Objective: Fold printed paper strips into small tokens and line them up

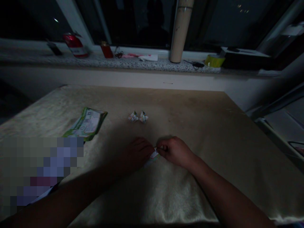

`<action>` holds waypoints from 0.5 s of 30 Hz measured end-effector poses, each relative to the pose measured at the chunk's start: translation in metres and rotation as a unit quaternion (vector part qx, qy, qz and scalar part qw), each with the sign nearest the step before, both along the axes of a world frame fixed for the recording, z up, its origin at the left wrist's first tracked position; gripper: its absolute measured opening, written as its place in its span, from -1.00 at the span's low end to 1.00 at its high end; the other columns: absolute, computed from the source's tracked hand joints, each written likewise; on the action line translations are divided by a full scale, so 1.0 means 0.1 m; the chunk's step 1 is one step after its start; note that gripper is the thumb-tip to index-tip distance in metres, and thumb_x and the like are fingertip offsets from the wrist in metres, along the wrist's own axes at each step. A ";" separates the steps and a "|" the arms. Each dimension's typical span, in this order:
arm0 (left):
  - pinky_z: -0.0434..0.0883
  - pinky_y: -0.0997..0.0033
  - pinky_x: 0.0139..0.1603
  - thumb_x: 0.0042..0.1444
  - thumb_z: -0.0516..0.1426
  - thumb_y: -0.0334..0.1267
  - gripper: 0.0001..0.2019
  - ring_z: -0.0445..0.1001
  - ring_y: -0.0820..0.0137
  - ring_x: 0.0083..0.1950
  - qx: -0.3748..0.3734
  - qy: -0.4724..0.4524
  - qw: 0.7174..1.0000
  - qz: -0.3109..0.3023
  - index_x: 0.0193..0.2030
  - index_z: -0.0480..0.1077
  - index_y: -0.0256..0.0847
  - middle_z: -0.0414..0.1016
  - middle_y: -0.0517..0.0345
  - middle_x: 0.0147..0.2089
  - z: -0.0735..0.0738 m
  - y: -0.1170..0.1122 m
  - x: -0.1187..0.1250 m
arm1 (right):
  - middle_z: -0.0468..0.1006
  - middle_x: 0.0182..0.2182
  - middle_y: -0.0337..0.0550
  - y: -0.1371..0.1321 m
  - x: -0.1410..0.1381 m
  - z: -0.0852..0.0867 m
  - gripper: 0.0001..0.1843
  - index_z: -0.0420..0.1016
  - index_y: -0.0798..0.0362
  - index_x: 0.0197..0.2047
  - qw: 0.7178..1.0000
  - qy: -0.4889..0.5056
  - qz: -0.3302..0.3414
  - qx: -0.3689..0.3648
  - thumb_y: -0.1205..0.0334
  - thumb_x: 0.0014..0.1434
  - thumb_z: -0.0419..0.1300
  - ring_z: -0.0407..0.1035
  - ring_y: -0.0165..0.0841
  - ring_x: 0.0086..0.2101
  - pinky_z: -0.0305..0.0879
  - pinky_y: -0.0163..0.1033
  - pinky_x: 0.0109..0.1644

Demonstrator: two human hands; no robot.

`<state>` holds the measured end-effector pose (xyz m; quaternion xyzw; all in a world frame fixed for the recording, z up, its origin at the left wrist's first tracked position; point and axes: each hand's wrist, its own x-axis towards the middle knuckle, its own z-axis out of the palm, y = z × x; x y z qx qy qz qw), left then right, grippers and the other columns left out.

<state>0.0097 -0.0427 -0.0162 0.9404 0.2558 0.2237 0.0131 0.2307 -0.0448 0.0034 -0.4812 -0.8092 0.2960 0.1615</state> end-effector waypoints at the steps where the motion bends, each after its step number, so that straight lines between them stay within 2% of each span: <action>1: 0.35 0.25 -0.03 0.34 0.06 -0.34 -0.86 0.43 0.31 -0.16 -0.004 0.003 1.000 0.008 -0.19 0.43 -0.26 0.51 0.07 -0.22 -0.01 0.00 0.00 | 0.52 -0.55 -0.26 0.00 0.00 0.01 -0.85 0.62 0.02 -0.25 1.000 -0.005 0.002 0.004 0.21 0.24 0.21 0.35 -0.45 -0.53 0.14 -0.36 -0.43; 5: 0.35 0.25 -0.05 0.35 0.06 -0.27 -0.84 0.43 0.32 -0.19 -0.028 0.000 0.999 0.039 -0.22 0.42 -0.24 0.51 0.08 -0.23 -0.05 -0.01 0.00 | 0.50 -0.57 -0.28 0.00 -0.02 0.03 -0.83 0.61 0.02 -0.28 1.000 -0.019 0.013 0.014 0.23 0.27 0.18 0.30 -0.46 -0.56 0.11 -0.36 -0.43; 8: 0.36 0.30 -0.08 0.37 0.02 -0.29 -0.82 0.43 0.34 -0.20 -0.041 -0.009 0.998 0.040 -0.20 0.42 -0.24 0.50 0.08 -0.24 -0.08 -0.02 0.00 | 0.49 -0.57 -0.27 -0.01 -0.03 0.02 -0.78 0.58 0.05 -0.36 0.998 -0.035 0.034 0.038 0.25 0.29 0.15 0.28 -0.47 -0.56 0.07 -0.36 -0.44; 15: 0.37 0.30 -0.13 0.34 0.06 -0.31 -0.84 0.40 0.32 -0.22 -0.029 -0.007 0.998 0.050 -0.22 0.44 -0.26 0.49 0.08 -0.27 -0.06 -0.04 0.01 | 0.63 -0.40 -0.17 -0.01 0.00 0.02 -0.77 0.56 0.05 -0.34 0.979 -0.104 0.112 0.136 0.30 0.33 0.12 0.44 -0.39 -0.41 0.10 -0.30 -0.34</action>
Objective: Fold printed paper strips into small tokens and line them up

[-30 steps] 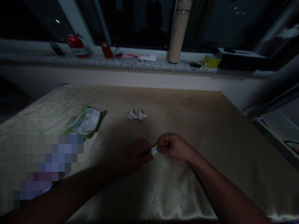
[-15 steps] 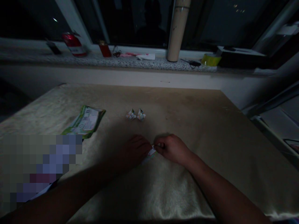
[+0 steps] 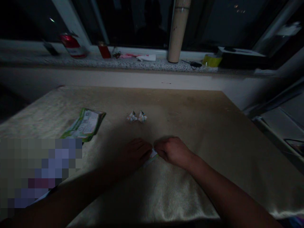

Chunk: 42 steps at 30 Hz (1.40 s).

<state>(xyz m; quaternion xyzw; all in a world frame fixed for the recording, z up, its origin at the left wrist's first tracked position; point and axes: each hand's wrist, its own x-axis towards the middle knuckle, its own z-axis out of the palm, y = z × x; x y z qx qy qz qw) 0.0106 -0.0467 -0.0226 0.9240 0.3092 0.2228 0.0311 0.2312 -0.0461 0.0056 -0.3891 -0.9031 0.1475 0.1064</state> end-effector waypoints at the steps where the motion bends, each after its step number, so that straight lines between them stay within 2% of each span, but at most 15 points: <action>1: 0.38 0.30 -0.12 0.34 0.06 -0.32 -0.84 0.41 0.32 -0.22 -0.002 -0.005 1.000 -0.001 -0.20 0.44 -0.26 0.49 0.08 -0.26 0.00 0.00 0.00 | 0.63 -0.38 -0.17 0.00 0.00 0.02 -0.77 0.56 0.05 -0.33 1.000 -0.013 0.006 0.004 0.30 0.33 0.12 0.45 -0.38 -0.40 0.09 -0.30 -0.34; 6: 0.39 0.27 -0.03 0.32 0.09 -0.33 -0.88 0.41 0.29 -0.12 -0.013 0.010 1.000 -0.009 -0.12 0.46 -0.26 0.49 0.05 -0.16 0.04 -0.01 0.01 | 0.65 -0.39 -0.18 -0.04 0.01 0.10 -0.79 0.55 0.05 -0.36 0.997 -0.080 0.003 0.019 0.31 0.30 0.15 0.46 -0.37 -0.41 0.05 -0.27 -0.36; 13: 0.37 0.31 -0.09 0.29 0.13 -0.34 -0.90 0.37 0.29 -0.12 -0.019 0.050 0.999 0.007 -0.13 0.48 -0.22 0.42 0.05 -0.15 0.09 -0.01 0.00 | 0.65 -0.44 -0.17 -0.08 0.05 0.16 -0.83 0.59 0.02 -0.32 0.995 -0.097 0.008 0.021 0.32 0.24 0.16 0.43 -0.37 -0.46 0.02 -0.26 -0.39; 15: 0.36 0.31 -0.08 0.29 0.14 -0.32 -0.91 0.36 0.29 -0.12 -0.010 0.053 0.999 -0.003 -0.12 0.47 -0.20 0.41 0.07 -0.15 0.08 -0.01 0.00 | 0.62 -0.47 -0.20 -0.04 0.10 0.13 -0.82 0.59 0.01 -0.37 0.998 -0.056 0.012 -0.014 0.35 0.20 0.17 0.42 -0.39 -0.46 0.06 -0.28 -0.38; 16: 0.36 0.30 -0.09 0.28 0.14 -0.31 -0.91 0.36 0.29 -0.12 -0.005 0.057 0.998 -0.006 -0.13 0.47 -0.20 0.41 0.07 -0.15 0.07 0.00 -0.01 | 0.62 -0.46 -0.23 -0.01 0.12 0.10 -0.83 0.60 0.00 -0.33 0.999 -0.020 0.009 -0.041 0.35 0.20 0.18 0.42 -0.41 -0.47 0.10 -0.30 -0.37; 18: 0.36 0.30 -0.09 0.27 0.14 -0.33 -0.92 0.36 0.29 -0.12 0.004 0.070 0.998 -0.005 -0.15 0.46 -0.20 0.41 0.06 -0.14 0.06 0.00 -0.01 | 0.57 -0.50 -0.27 0.05 0.17 0.01 -0.86 0.62 0.00 -0.26 0.990 0.076 -0.050 -0.107 0.29 0.20 0.20 0.38 -0.44 -0.50 0.15 -0.34 -0.39; 21: 0.36 0.29 -0.10 0.27 0.13 -0.35 -0.91 0.36 0.28 -0.12 0.010 0.085 0.996 -0.006 -0.12 0.45 -0.20 0.42 0.05 -0.13 0.05 0.00 -0.01 | 0.49 -0.53 -0.26 0.14 0.18 -0.10 -0.82 0.60 0.07 -0.29 0.959 0.187 -0.151 -0.150 0.18 0.23 0.21 0.35 -0.44 -0.50 0.20 -0.35 -0.41; 23: 0.37 0.28 -0.09 0.28 0.11 -0.36 -0.90 0.37 0.28 -0.13 0.010 0.089 0.996 -0.009 -0.12 0.45 -0.21 0.42 0.05 -0.13 0.05 0.00 0.00 | 0.47 -0.54 -0.27 0.16 0.14 -0.13 -0.80 0.55 0.08 -0.38 0.959 0.185 -0.164 -0.137 0.15 0.21 0.25 0.33 -0.44 -0.50 0.19 -0.35 -0.41; 26: 0.37 0.28 -0.12 0.29 0.10 -0.37 -0.88 0.37 0.28 -0.14 0.025 0.087 0.996 -0.006 -0.08 0.44 -0.21 0.42 0.05 -0.15 0.07 -0.01 0.01 | 0.46 -0.54 -0.28 0.16 0.04 -0.14 -0.74 0.45 0.07 -0.49 0.978 0.143 -0.139 -0.067 0.17 0.17 0.32 0.32 -0.43 -0.46 0.17 -0.32 -0.34; 29: 0.38 0.25 -0.14 0.30 0.08 -0.37 -0.84 0.39 0.26 -0.15 0.045 0.097 0.994 -0.006 -0.03 0.43 -0.22 0.43 0.04 -0.16 0.10 -0.03 0.02 | 0.45 -0.56 -0.31 0.16 -0.02 -0.13 -0.70 0.41 0.06 -0.52 0.984 0.118 -0.132 -0.022 0.17 0.16 0.35 0.30 -0.43 -0.47 0.16 -0.31 -0.30; 36: 0.38 0.23 -0.15 0.33 0.05 -0.36 -0.87 0.41 0.27 -0.18 0.063 0.094 0.994 0.004 -0.08 0.42 -0.25 0.44 0.04 -0.19 0.12 -0.05 0.04 | 0.51 -0.54 -0.27 0.18 -0.08 -0.10 -0.66 0.45 0.04 -0.52 0.985 0.073 -0.153 -0.019 0.07 0.20 0.32 0.34 -0.41 -0.45 0.12 -0.31 -0.31; 42: 0.38 0.25 -0.19 0.29 0.09 -0.38 -0.91 0.40 0.26 -0.18 0.048 0.105 0.993 0.009 -0.11 0.40 -0.24 0.42 0.05 -0.20 0.10 -0.05 0.03 | 0.48 -0.53 -0.29 0.15 -0.02 -0.06 -0.68 0.43 0.05 -0.51 0.988 0.040 -0.146 -0.021 0.08 0.16 0.35 0.33 -0.42 -0.46 0.06 -0.33 -0.36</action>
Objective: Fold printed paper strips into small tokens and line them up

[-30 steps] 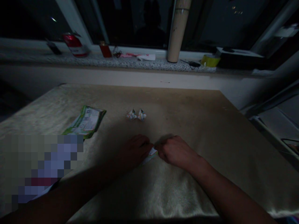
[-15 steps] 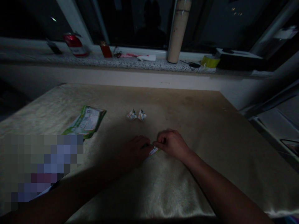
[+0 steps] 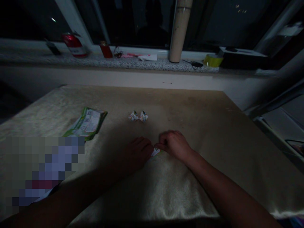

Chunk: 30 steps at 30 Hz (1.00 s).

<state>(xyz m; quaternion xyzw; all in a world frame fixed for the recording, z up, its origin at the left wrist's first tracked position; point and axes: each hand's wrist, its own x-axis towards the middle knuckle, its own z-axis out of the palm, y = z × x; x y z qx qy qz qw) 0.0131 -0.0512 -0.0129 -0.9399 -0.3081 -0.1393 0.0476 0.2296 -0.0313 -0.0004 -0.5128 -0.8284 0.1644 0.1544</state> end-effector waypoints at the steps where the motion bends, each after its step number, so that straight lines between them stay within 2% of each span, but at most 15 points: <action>1: 0.38 0.25 -0.19 0.29 0.09 -0.37 -0.92 0.39 0.26 -0.18 -0.004 0.003 1.000 0.002 -0.13 0.40 -0.24 0.42 0.05 -0.20 0.00 0.00 0.00 | 0.46 -0.55 -0.30 -0.01 0.02 0.00 -0.67 0.41 0.05 -0.52 1.000 0.003 0.001 -0.006 0.08 0.14 0.37 0.32 -0.43 -0.47 0.05 -0.33 -0.37; 8: 0.38 0.23 -0.14 0.30 0.06 -0.38 -0.91 0.38 0.27 -0.18 -0.028 0.005 1.000 -0.005 -0.20 0.39 -0.25 0.42 0.01 -0.17 0.01 0.01 -0.01 | 0.39 -0.59 -0.33 0.00 0.11 -0.03 -0.63 0.39 0.08 -0.56 0.998 0.045 0.001 -0.037 0.08 0.14 0.35 0.25 -0.47 -0.53 0.03 -0.35 -0.43; 12: 0.37 0.25 -0.13 0.32 0.05 -0.36 -0.89 0.39 0.28 -0.18 -0.028 -0.006 1.000 -0.013 -0.22 0.39 -0.25 0.42 0.02 -0.18 0.00 0.03 0.00 | 0.45 -0.54 -0.31 0.01 0.13 -0.03 -0.77 0.49 0.07 -0.46 0.994 0.085 0.013 -0.068 0.16 0.14 0.34 0.31 -0.46 -0.50 0.11 -0.36 -0.41; 14: 0.37 0.25 -0.11 0.32 0.05 -0.36 -0.89 0.41 0.27 -0.17 -0.030 -0.012 0.999 -0.006 -0.22 0.39 -0.25 0.43 0.02 -0.19 0.00 0.04 0.00 | 0.47 -0.49 -0.28 -0.01 0.14 0.00 -0.88 0.53 0.07 -0.37 0.991 0.109 0.039 -0.064 0.23 0.17 0.32 0.35 -0.44 -0.46 0.19 -0.35 -0.36; 16: 0.38 0.24 -0.09 0.32 0.05 -0.36 -0.89 0.42 0.26 -0.15 -0.038 -0.021 0.999 0.001 -0.21 0.40 -0.25 0.44 0.03 -0.19 -0.01 0.05 0.00 | 0.50 -0.42 -0.22 -0.02 0.15 0.04 -0.93 0.56 0.06 -0.28 0.986 0.126 0.093 -0.052 0.25 0.20 0.30 0.40 -0.40 -0.38 0.27 -0.31 -0.27; 19: 0.38 0.25 -0.06 0.32 0.06 -0.34 -0.90 0.44 0.28 -0.15 -0.064 -0.041 0.997 -0.004 -0.17 0.40 -0.24 0.46 0.03 -0.19 -0.03 0.07 0.00 | 0.56 -0.22 -0.10 -0.05 0.15 0.10 -0.77 0.60 0.04 -0.12 0.977 0.122 0.172 -0.036 0.17 0.14 0.38 0.45 -0.29 -0.17 0.33 -0.21 -0.05; 22: 0.38 0.26 -0.05 0.33 0.05 -0.34 -0.88 0.46 0.30 -0.17 -0.109 -0.051 0.993 -0.006 -0.15 0.41 -0.25 0.51 0.04 -0.20 -0.03 0.08 0.02 | 0.58 -0.12 -0.07 -0.07 0.12 0.12 -0.60 0.60 0.02 -0.05 0.977 0.078 0.196 -0.002 0.09 0.05 0.45 0.44 -0.21 -0.07 0.29 -0.11 0.07; 26: 0.36 0.35 -0.15 0.34 0.04 -0.29 -0.85 0.48 0.37 -0.25 -0.173 -0.100 0.979 0.044 -0.13 0.43 -0.22 0.55 0.12 -0.25 0.03 0.11 -0.03 | 0.59 -0.14 -0.07 -0.10 0.07 0.10 -0.68 0.60 0.02 -0.03 0.977 0.029 0.208 0.023 0.07 0.17 0.36 0.45 -0.21 -0.07 0.27 -0.08 0.08; 30: 0.30 0.43 -0.28 0.30 0.08 -0.19 -0.84 0.48 0.41 -0.30 -0.232 -0.137 0.956 0.115 -0.13 0.44 -0.18 0.54 0.19 -0.30 0.17 0.11 -0.20 | 0.59 -0.16 -0.07 -0.14 0.04 0.09 -0.77 0.61 0.03 -0.07 0.975 0.001 0.214 0.053 0.13 0.28 0.25 0.44 -0.23 -0.11 0.27 -0.10 0.07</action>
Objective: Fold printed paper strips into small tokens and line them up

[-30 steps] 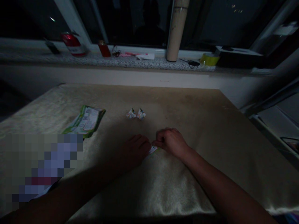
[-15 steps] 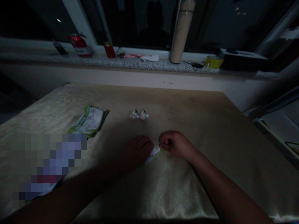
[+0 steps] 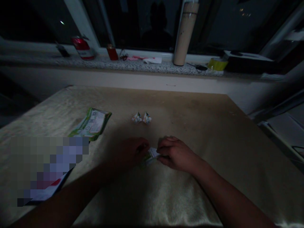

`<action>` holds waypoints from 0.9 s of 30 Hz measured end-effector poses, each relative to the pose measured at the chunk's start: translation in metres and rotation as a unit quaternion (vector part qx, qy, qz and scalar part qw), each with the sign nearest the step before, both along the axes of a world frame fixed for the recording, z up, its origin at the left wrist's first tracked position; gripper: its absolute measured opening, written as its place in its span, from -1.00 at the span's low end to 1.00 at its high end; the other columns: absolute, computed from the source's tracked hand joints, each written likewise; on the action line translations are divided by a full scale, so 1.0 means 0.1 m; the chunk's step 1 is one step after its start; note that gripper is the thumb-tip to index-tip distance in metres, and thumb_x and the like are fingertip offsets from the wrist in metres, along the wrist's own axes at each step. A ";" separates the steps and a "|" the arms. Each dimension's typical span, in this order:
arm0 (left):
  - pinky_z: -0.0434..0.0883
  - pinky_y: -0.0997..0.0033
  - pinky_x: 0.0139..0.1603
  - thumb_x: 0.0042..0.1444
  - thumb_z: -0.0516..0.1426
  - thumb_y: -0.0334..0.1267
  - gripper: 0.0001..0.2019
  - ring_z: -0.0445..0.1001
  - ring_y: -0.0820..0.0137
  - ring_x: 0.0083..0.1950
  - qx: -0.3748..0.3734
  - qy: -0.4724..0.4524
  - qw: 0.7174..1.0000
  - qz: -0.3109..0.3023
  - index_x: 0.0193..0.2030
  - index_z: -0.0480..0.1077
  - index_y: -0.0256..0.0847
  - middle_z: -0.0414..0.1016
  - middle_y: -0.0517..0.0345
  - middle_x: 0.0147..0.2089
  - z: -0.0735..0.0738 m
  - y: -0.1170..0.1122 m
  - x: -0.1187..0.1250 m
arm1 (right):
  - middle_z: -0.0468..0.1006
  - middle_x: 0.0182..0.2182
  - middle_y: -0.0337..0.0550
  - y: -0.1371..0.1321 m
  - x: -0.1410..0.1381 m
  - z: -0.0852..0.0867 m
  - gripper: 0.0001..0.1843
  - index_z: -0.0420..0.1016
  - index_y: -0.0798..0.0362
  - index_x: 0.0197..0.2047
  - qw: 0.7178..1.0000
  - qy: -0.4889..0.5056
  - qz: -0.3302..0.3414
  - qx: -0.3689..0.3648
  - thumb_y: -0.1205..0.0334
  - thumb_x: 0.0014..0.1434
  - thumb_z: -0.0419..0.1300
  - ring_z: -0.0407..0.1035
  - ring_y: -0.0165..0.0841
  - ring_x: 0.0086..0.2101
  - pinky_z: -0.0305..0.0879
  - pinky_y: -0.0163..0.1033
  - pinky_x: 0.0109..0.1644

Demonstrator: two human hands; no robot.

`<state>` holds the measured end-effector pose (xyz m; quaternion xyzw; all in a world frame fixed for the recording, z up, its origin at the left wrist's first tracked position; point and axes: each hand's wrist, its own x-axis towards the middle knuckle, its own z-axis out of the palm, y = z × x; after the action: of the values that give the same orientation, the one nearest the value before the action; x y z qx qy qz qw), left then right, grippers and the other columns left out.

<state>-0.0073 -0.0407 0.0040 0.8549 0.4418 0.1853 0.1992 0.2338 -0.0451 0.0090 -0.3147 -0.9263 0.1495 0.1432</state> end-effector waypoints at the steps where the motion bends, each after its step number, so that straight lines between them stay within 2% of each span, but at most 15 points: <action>1: 0.29 0.43 -0.30 0.30 0.09 -0.15 -0.82 0.47 0.41 -0.32 -0.012 0.018 1.000 -0.005 -0.19 0.46 -0.17 0.53 0.20 -0.32 0.04 -0.02 -0.05 | 0.59 -0.17 -0.07 -0.01 -0.01 0.00 -0.80 0.61 0.02 -0.09 1.000 -0.007 -0.002 0.009 0.16 0.29 0.22 0.44 -0.23 -0.12 0.27 -0.10 0.07; 3: 0.27 0.40 -0.33 0.24 0.13 -0.04 -0.75 0.45 0.39 -0.36 -0.021 0.065 0.997 -0.026 -0.29 0.47 -0.17 0.51 0.20 -0.37 0.11 -0.06 -0.13 | 0.59 -0.20 -0.08 -0.04 -0.03 0.00 -0.82 0.62 0.02 -0.16 0.999 -0.019 -0.004 0.029 0.21 0.31 0.18 0.44 -0.24 -0.14 0.27 -0.10 0.05; 5: 0.31 0.34 -0.26 0.10 0.23 0.09 -0.67 0.48 0.31 -0.29 -0.001 0.093 0.994 -0.064 -0.26 0.48 -0.17 0.52 0.17 -0.31 0.15 -0.12 -0.17 | 0.59 -0.24 -0.09 -0.06 -0.05 0.00 -0.82 0.62 0.02 -0.21 0.999 -0.026 -0.001 0.047 0.25 0.31 0.17 0.43 -0.25 -0.18 0.27 -0.11 0.01; 7: 0.33 0.29 -0.22 0.03 0.28 0.09 -0.64 0.49 0.27 -0.25 0.015 0.121 0.988 -0.098 -0.27 0.49 -0.17 0.52 0.14 -0.28 0.17 -0.16 -0.17 | 0.58 -0.27 -0.10 -0.09 -0.08 0.00 -0.82 0.61 0.02 -0.24 0.998 -0.031 0.000 0.057 0.26 0.30 0.16 0.42 -0.26 -0.21 0.26 -0.12 -0.02; 9: 0.35 0.27 -0.21 0.06 0.28 0.02 -0.70 0.49 0.26 -0.25 0.025 0.138 0.985 -0.102 -0.28 0.49 -0.18 0.53 0.12 -0.27 0.16 -0.18 -0.15 | 0.58 -0.29 -0.11 -0.10 -0.09 0.02 -0.81 0.61 0.02 -0.26 0.998 -0.034 -0.002 0.056 0.25 0.30 0.16 0.42 -0.26 -0.22 0.25 -0.13 -0.02; 13: 0.36 0.28 -0.21 0.19 0.18 -0.19 -0.86 0.51 0.27 -0.26 0.015 0.149 0.985 -0.084 -0.26 0.51 -0.18 0.54 0.12 -0.28 0.13 -0.17 -0.13 | 0.56 -0.31 -0.14 -0.09 -0.09 0.05 -0.80 0.61 0.01 -0.26 0.999 -0.035 -0.004 0.030 0.23 0.32 0.15 0.41 -0.29 -0.24 0.24 -0.16 -0.03; 16: 0.35 0.30 -0.25 0.24 0.12 -0.25 -0.84 0.51 0.28 -0.28 -0.005 0.149 0.986 -0.075 -0.26 0.52 -0.20 0.55 0.10 -0.29 0.11 -0.16 -0.12 | 0.55 -0.35 -0.15 -0.06 -0.08 0.06 -0.79 0.60 0.01 -0.26 1.000 -0.025 -0.002 0.007 0.21 0.33 0.15 0.40 -0.31 -0.27 0.24 -0.18 -0.07; 23: 0.33 0.35 -0.34 0.27 0.08 -0.15 -0.74 0.50 0.31 -0.36 -0.063 0.133 0.989 0.018 -0.30 0.52 -0.22 0.56 0.07 -0.33 0.08 -0.20 -0.09 | 0.54 -0.38 -0.18 -0.03 -0.09 0.04 -0.83 0.56 0.04 -0.31 0.997 0.021 -0.049 -0.047 0.21 0.31 0.21 0.40 -0.34 -0.30 0.20 -0.21 -0.11; 27: 0.32 0.33 -0.36 0.27 0.08 -0.12 -0.73 0.51 0.27 -0.36 -0.072 0.145 0.986 0.039 -0.31 0.51 -0.22 0.57 0.05 -0.33 0.08 -0.19 -0.08 | 0.51 -0.44 -0.21 -0.03 -0.13 0.02 -0.77 0.46 0.05 -0.43 0.992 0.023 -0.096 -0.080 0.21 0.27 0.26 0.38 -0.37 -0.36 0.19 -0.25 -0.20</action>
<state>-0.0156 -0.0602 0.0121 0.8383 0.5113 0.0344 0.1863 0.2211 -0.0483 0.0109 -0.4089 -0.8733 0.2164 0.1525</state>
